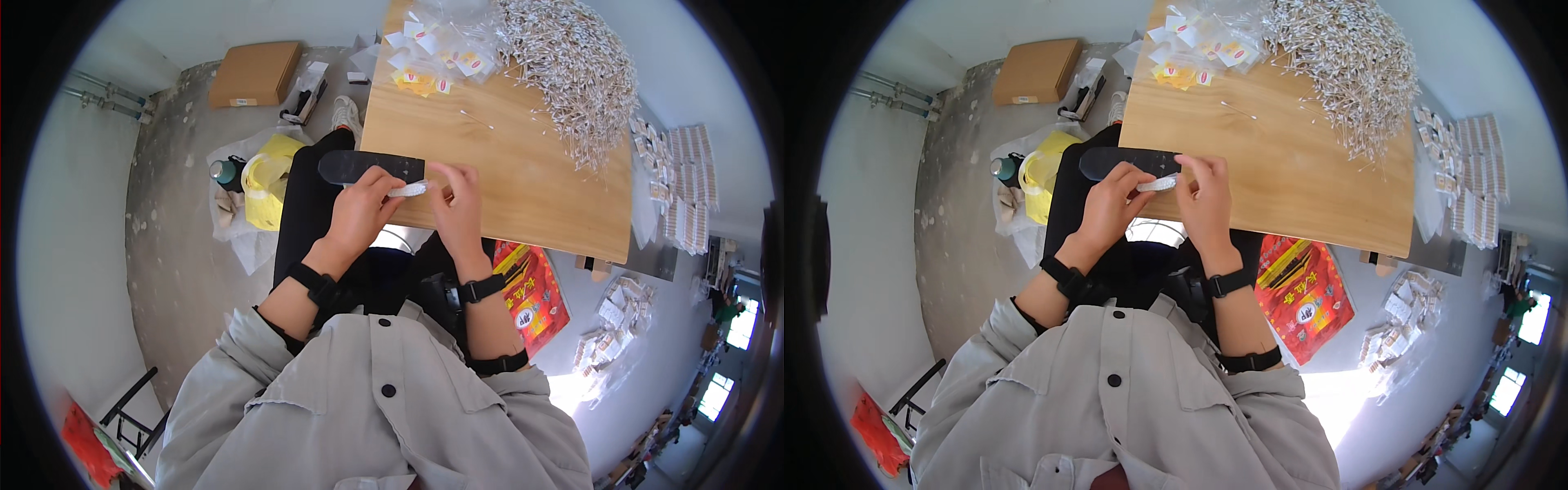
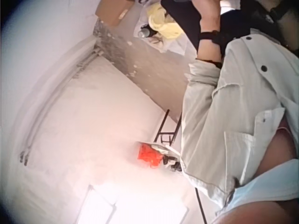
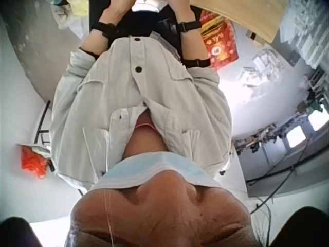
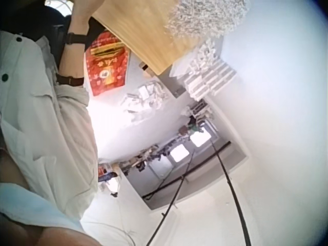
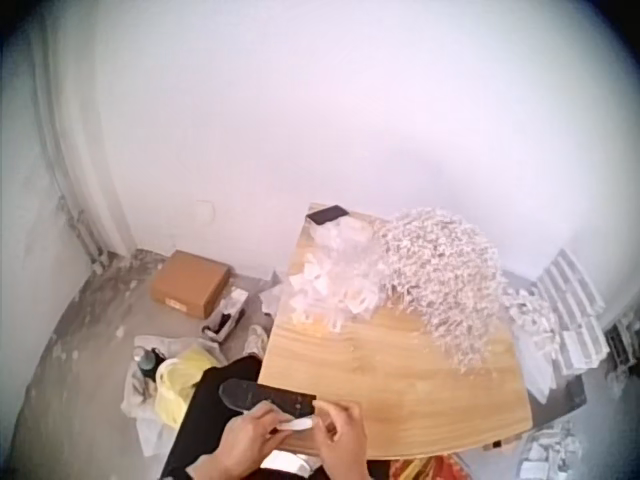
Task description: The person sits at a wooden table and packs cotton swabs into small plastic bags. They open a bag, align a bundle of swabs on the table, insert them into the bag, and seal it. The process is repeated multiple times with a large pile of loose swabs and stacks of empty bags visible on the table.
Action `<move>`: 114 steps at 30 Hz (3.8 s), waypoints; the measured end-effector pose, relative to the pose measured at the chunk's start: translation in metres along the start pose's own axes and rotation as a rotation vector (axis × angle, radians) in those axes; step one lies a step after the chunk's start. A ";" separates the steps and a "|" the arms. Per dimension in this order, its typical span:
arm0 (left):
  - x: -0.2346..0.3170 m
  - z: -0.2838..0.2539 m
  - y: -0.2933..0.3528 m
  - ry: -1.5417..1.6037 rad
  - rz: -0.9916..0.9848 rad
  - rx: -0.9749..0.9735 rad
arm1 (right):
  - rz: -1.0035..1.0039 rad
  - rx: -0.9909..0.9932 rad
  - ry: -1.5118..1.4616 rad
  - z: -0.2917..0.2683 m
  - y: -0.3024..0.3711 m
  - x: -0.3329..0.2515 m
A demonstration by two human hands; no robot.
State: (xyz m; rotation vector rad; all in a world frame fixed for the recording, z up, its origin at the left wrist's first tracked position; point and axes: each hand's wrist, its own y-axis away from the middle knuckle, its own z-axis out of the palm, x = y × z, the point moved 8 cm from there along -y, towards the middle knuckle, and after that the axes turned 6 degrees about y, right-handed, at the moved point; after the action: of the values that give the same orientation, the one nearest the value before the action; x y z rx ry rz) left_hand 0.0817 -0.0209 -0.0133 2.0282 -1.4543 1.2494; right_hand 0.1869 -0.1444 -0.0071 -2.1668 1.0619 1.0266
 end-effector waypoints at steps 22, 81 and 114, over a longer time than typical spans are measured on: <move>-0.022 0.002 -0.032 0.036 0.140 -0.318 | -0.354 -0.368 0.641 0.043 -0.003 -0.040; 0.003 -0.029 -0.014 0.316 -0.147 0.020 | 0.515 0.245 -0.382 -0.225 -0.025 0.132; -0.093 -0.043 -0.032 0.414 -0.447 0.088 | 0.429 0.311 0.113 -0.028 -0.253 0.193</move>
State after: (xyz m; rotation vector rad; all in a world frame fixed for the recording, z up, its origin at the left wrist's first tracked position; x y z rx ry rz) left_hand 0.0822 0.0763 -0.0580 1.8571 -0.7222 1.4330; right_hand 0.4835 -0.1050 -0.1175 -1.8029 1.6688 0.8480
